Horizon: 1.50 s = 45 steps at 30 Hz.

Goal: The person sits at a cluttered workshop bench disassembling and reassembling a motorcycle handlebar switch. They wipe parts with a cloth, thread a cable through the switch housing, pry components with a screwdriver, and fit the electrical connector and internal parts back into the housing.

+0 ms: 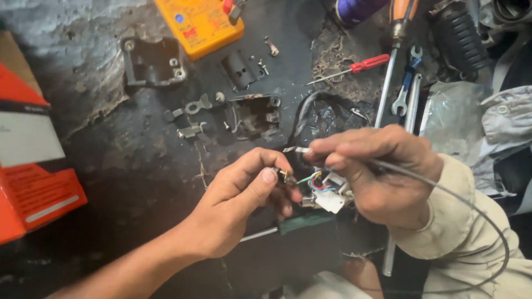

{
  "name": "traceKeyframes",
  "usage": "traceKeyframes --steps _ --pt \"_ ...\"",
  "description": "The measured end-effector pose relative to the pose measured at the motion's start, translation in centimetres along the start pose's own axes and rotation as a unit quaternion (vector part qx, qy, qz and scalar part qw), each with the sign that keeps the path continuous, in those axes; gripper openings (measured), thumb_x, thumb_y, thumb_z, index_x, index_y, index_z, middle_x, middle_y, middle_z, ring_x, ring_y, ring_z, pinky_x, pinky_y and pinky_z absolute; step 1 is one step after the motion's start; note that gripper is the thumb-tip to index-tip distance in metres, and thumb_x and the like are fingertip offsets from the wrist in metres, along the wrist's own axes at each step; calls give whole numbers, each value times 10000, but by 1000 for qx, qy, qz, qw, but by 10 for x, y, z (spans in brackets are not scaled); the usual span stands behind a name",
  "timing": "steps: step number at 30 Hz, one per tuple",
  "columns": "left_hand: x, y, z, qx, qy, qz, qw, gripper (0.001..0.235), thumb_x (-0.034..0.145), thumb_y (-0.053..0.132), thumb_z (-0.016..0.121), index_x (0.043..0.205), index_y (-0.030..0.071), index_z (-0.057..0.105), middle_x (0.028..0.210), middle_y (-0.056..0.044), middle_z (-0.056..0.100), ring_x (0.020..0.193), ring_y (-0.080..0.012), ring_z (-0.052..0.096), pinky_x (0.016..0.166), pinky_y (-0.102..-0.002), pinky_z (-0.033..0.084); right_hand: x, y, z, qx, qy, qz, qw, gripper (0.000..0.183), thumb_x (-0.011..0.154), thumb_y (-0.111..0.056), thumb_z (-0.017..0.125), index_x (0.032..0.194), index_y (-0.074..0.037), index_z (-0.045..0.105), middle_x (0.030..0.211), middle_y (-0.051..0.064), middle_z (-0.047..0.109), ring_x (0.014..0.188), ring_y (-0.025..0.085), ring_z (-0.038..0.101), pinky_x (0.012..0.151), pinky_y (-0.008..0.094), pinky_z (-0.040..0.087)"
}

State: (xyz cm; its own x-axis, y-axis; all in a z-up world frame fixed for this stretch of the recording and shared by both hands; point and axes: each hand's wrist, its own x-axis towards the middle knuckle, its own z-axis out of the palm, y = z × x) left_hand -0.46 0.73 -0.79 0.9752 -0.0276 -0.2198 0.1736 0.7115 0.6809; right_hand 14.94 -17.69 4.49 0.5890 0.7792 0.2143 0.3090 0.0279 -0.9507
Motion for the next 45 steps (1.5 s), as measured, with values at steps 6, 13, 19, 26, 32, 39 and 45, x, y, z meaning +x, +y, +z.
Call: traceKeyframes --steps 6,13,19,26,32,39,45 --pt "1 -7 0 -137 -47 -58 988 266 1105 305 466 1232 73 488 1088 -61 593 955 -153 587 841 -338 513 0 -2 -1 -30 -80 -35 996 276 969 114 688 1174 -37 582 1142 223 746 1059 272 792 866 338 685" --pt "-1 -10 -3 -180 -56 -78 979 258 1118 319 471 1241 93 491 1056 -58 573 936 -153 562 842 -328 487 6 -4 2 -118 -130 -158 972 411 832 149 718 1154 -43 548 1097 169 725 1013 293 779 857 394 662" --pt "-1 -6 -4 -176 -64 -82 979 264 1107 326 503 1217 86 510 1053 -55 578 950 -152 577 840 -331 491 11 -4 -6 -121 -213 -201 949 505 754 172 678 1196 -16 525 1172 204 678 1094 350 739 889 431 651" --pt "-2 -7 -6 -189 -65 -86 976 251 1109 297 509 1233 79 517 1047 -75 613 937 -174 626 833 -334 508 11 -5 -3 -129 -228 -206 943 551 755 150 701 1236 -34 504 1194 203 668 1106 360 727 894 430 647" --pt "-2 -11 -3 -178 -52 -61 981 250 1108 269 505 1247 62 525 1076 -108 644 950 -200 653 838 -348 525 2 -1 -2 -160 -170 -167 958 542 772 172 715 1206 -90 522 1184 150 697 1104 296 755 892 386 668" --pt "-2 -12 -4 -181 -32 -44 982 222 1109 228 504 1231 44 525 1080 -127 646 954 -217 659 845 -377 543 -2 10 -14 -119 -232 -169 950 579 817 128 732 1313 -67 506 1327 208 634 1201 335 722 963 386 661" --pt "-1 -12 -5 -168 -25 -47 984 211 1094 187 516 1237 34 532 1090 -141 657 954 -229 670 846 -390 558 -1 3 -13 -137 -226 -176 948 595 832 106 753 1339 -64 492 1347 198 626 1212 341 725 969 386 663"
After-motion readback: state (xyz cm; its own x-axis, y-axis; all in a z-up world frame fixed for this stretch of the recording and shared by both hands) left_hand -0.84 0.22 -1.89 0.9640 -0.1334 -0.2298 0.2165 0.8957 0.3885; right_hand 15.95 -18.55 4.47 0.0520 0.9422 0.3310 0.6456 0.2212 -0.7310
